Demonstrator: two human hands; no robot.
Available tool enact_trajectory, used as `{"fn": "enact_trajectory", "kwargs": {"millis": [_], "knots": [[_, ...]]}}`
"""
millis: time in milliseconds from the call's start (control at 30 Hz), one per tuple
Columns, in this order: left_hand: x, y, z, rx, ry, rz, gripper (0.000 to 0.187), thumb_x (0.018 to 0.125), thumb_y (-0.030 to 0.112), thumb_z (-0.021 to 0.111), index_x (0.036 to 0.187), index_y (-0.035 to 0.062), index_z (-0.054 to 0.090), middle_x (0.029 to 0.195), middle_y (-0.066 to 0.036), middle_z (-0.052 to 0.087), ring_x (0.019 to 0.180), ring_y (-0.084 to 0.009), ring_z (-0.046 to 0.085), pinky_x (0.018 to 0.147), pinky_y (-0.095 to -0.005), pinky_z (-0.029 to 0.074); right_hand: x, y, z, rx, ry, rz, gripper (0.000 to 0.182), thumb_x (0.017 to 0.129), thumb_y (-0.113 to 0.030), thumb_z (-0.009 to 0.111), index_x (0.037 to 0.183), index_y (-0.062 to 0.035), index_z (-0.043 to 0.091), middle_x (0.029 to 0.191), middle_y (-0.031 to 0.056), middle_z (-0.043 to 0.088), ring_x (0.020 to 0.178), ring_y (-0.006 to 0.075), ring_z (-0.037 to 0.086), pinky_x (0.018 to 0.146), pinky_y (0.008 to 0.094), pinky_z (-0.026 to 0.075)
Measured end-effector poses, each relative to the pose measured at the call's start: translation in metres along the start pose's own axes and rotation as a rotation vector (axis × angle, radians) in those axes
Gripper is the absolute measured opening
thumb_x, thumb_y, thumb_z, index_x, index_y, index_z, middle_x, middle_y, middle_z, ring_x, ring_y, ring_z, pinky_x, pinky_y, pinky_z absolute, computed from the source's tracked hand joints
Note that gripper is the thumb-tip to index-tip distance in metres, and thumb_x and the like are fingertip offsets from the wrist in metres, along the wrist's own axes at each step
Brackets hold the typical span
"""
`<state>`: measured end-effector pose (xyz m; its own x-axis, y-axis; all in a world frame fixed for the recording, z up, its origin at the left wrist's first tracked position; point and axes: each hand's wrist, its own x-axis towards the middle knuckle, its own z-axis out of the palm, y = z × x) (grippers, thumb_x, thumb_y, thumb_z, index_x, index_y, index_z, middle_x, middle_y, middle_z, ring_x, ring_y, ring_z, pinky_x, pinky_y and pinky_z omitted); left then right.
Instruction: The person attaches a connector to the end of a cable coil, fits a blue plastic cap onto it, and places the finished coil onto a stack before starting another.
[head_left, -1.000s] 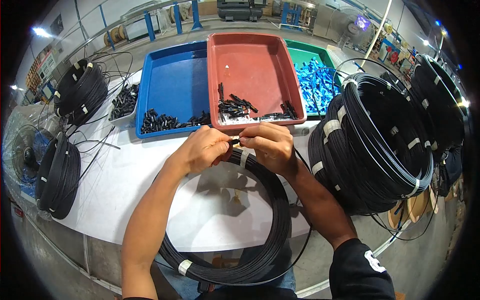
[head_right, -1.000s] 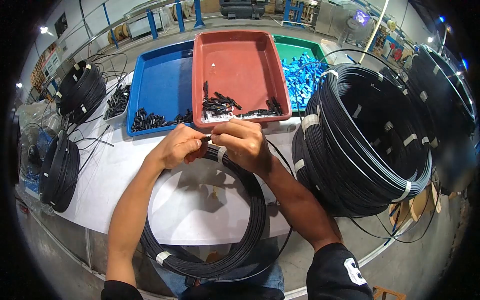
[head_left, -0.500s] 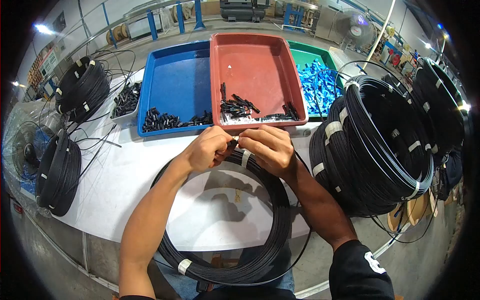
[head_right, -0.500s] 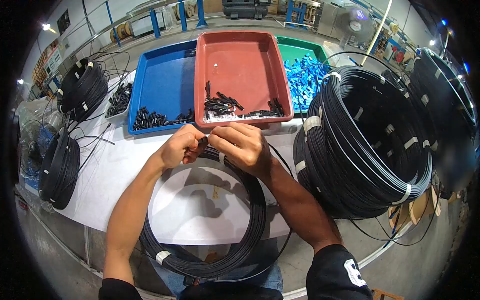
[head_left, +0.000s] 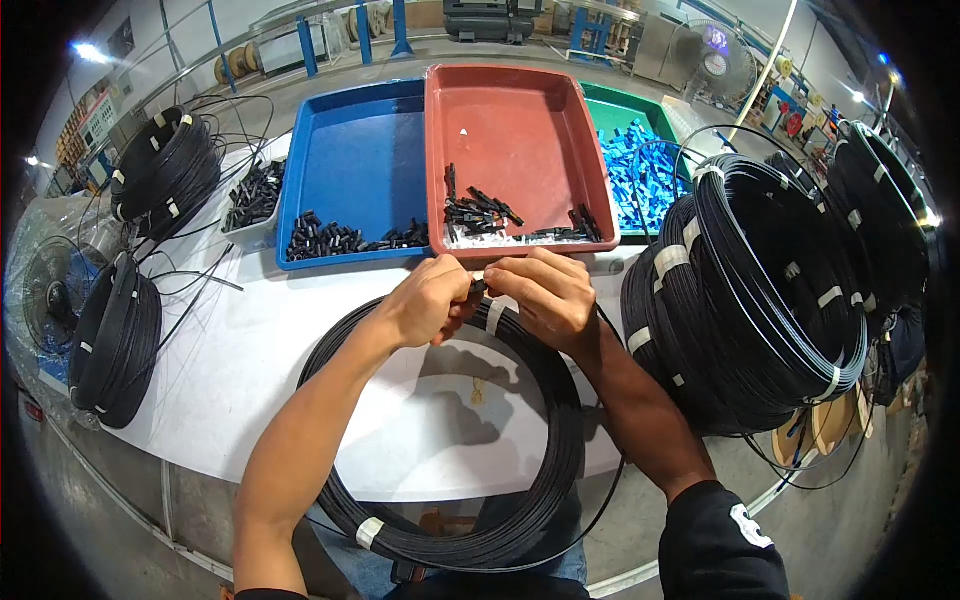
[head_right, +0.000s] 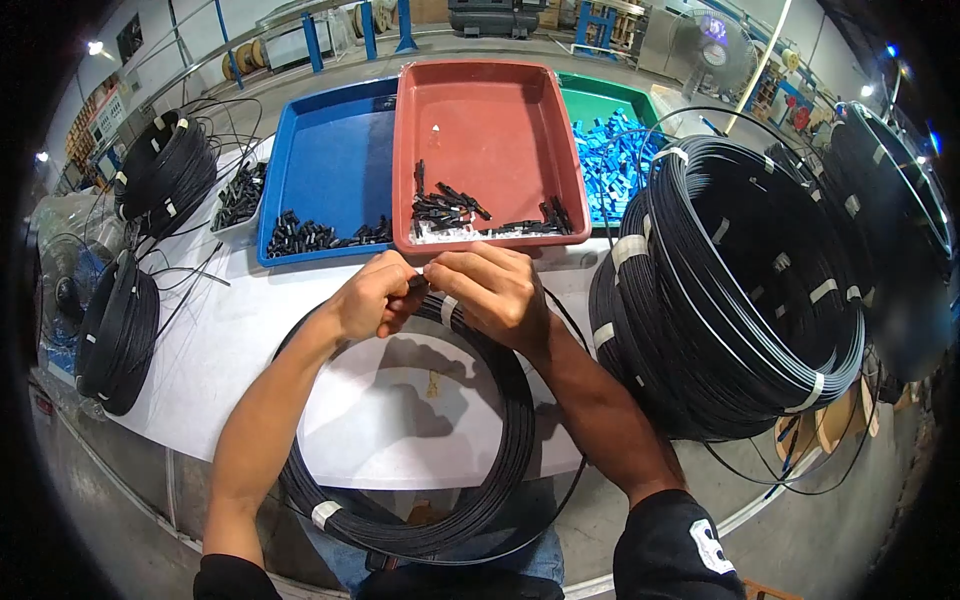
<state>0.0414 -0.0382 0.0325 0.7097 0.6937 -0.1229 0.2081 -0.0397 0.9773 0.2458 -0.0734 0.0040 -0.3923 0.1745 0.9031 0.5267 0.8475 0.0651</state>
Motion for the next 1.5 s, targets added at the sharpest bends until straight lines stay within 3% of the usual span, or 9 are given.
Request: {"fn": "enact_trajectory", "kwargs": {"millis": [133,333,567,833,900,1000,1067,1167,1500], "knots": [[-0.005,-0.001,-0.005,-0.105,-0.108,-0.134,0.030,0.092,0.030,0.040,0.074,0.0068,0.046,0.059,0.000,0.035,0.048,-0.0118,0.039,0.043,-0.0270,0.036,0.000,-0.002,0.002,0.034,-0.013,-0.010,0.032,0.061,0.008,0.068,0.093,0.0028,0.069,0.090,0.0137,0.071,0.064,0.0221,0.063,0.053,0.0308,0.049],[0.002,-0.001,0.003,0.145,-0.042,0.228,0.039,0.088,0.028,0.038,0.056,0.0057,0.043,0.051,-0.002,0.039,0.045,-0.0142,0.047,0.043,-0.0301,0.038,0.005,-0.004,-0.003,0.037,-0.015,0.059,0.028,0.064,0.007,0.067,0.091,0.0027,0.067,0.086,0.0116,0.068,0.065,0.0235,0.063,0.055,0.0334,0.052],[0.002,0.001,0.010,0.625,0.223,0.580,0.039,0.081,0.020,0.044,0.052,-0.0050,0.049,0.054,-0.026,0.051,0.045,-0.0367,0.052,0.047,-0.0438,0.040,0.010,-0.011,-0.007,0.096,-0.032,0.190,0.027,0.066,0.010,0.066,0.091,0.0012,0.067,0.075,0.0108,0.068,0.064,0.0253,0.068,0.057,0.0330,0.053],[0.000,0.002,0.014,0.757,0.173,0.507,0.037,0.082,0.018,0.045,0.054,-0.0055,0.051,0.055,-0.027,0.051,0.046,-0.0393,0.052,0.048,-0.0453,0.041,0.027,-0.025,-0.017,0.370,-0.219,0.918,0.009,0.075,0.005,0.071,0.084,0.0042,0.070,0.073,0.0182,0.070,0.065,0.0202,0.070,0.062,0.0313,0.052],[0.003,-0.010,0.011,1.011,0.299,0.951,0.034,0.083,0.017,0.046,0.057,-0.0039,0.051,0.058,-0.025,0.052,0.051,-0.0400,0.054,0.048,-0.0451,0.041,0.028,-0.025,-0.019,0.425,-0.255,0.920,0.015,0.074,0.006,0.073,0.089,0.0037,0.071,0.077,0.0167,0.072,0.066,0.0178,0.070,0.062,0.0306,0.052],[-0.002,-0.003,-0.004,0.667,0.081,0.509,0.032,0.084,0.017,0.046,0.058,-0.0017,0.048,0.058,-0.021,0.050,0.055,-0.0394,0.056,0.049,-0.0443,0.041,0.024,-0.028,-0.010,0.417,-0.167,0.832,0.020,0.073,0.006,0.075,0.092,0.0038,0.071,0.080,0.0162,0.072,0.067,0.0200,0.071,0.063,0.0303,0.053],[0.000,-0.006,-0.014,0.909,0.100,0.675,0.032,0.083,0.020,0.048,0.063,-0.0032,0.057,0.063,-0.022,0.056,0.059,-0.0387,0.058,0.053,-0.0432,0.044,0.018,-0.027,-0.002,0.387,-0.116,0.625,0.020,0.072,0.004,0.078,0.091,0.0015,0.072,0.082,0.0153,0.073,0.070,0.0245,0.072,0.064,0.0328,0.056],[-0.007,0.021,-0.023,0.530,-0.110,0.120,0.038,0.083,0.029,0.053,0.090,-0.0044,0.069,0.078,-0.020,0.069,0.064,-0.0284,0.063,0.059,-0.0387,0.047,0.001,-0.018,0.013,0.366,-0.069,0.584,0.021,0.072,0.004,0.078,0.092,0.0008,0.073,0.083,0.0152,0.073,0.070,0.0244,0.073,0.064,0.0333,0.056],[0.012,-0.009,-0.027,0.491,0.566,0.441,0.009,0.086,0.005,0.068,0.094,0.0010,0.068,0.074,-0.010,0.071,0.064,-0.0148,0.067,0.059,-0.0270,0.050,-0.023,-0.006,0.028,0.604,-0.038,0.858,0.020,0.081,0.009,0.071,0.099,0.0023,0.073,0.090,0.0136,0.075,0.081,0.0164,0.073,0.072,0.0286,0.057]]}}
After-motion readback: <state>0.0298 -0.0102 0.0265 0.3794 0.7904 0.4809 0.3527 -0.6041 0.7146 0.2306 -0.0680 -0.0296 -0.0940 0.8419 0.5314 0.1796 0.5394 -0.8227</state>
